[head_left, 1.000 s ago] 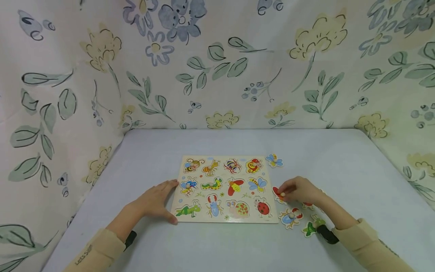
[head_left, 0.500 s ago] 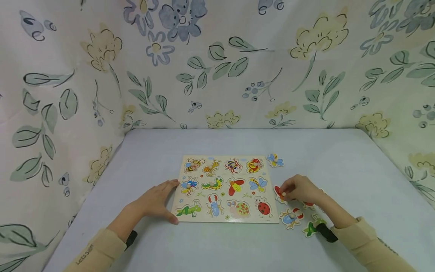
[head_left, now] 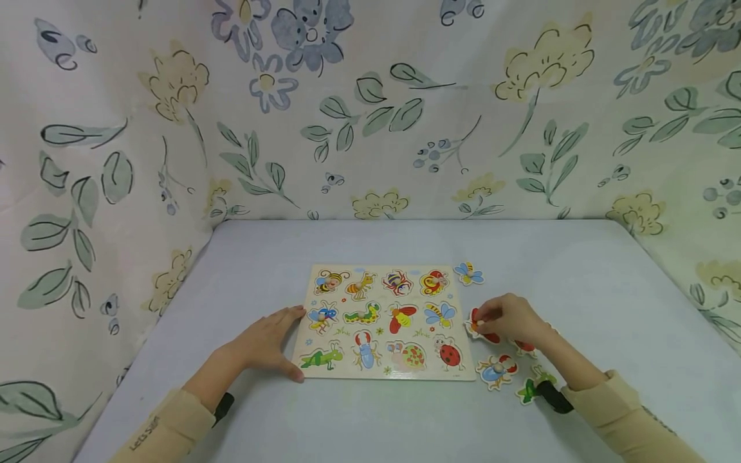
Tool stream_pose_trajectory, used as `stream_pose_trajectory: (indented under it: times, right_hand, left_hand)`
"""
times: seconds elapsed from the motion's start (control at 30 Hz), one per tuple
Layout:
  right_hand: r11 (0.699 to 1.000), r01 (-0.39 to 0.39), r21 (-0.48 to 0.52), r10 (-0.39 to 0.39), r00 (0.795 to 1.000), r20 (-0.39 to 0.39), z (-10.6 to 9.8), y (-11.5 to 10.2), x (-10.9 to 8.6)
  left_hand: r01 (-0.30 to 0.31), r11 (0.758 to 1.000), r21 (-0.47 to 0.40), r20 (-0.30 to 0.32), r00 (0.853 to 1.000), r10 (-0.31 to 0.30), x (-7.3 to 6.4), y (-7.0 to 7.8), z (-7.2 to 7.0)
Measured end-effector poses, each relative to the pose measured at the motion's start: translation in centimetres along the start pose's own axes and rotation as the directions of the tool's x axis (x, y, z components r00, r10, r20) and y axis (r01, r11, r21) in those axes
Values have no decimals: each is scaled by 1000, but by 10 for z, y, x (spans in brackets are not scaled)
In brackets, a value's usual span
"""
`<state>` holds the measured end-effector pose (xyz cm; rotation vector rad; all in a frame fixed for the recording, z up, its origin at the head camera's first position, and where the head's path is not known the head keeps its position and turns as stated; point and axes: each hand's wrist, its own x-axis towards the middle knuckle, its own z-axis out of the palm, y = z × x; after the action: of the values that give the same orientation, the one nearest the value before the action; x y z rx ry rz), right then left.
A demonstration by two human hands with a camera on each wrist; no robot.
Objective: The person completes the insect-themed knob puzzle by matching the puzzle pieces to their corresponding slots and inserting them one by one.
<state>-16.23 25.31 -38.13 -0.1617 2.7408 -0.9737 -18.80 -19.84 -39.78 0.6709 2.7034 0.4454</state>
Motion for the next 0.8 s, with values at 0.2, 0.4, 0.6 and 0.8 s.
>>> stream_pose_trajectory:
  times: [0.2,0.4,0.6,0.8]
  right_hand:
    - [1000,23,-1,-23,1000,-10,3,-2,3]
    - [1000,15,-9,-15,1000,-27,4,-8,5]
    - [999,37,-24,-38,999,-38,1,-16,6]
    - [997,71,-24,-73,995,-61,1,-23,11]
  left_hand:
    - [7,1000,1,6,1000,-7,-1,2,-1]
    - [5,1000,-3,4,1000,-5,0,1,1]
    - [9,1000,1,1,1000,-9,1,0,1]
    - [10,1000,0,4,1000,-10,0,3,-1]
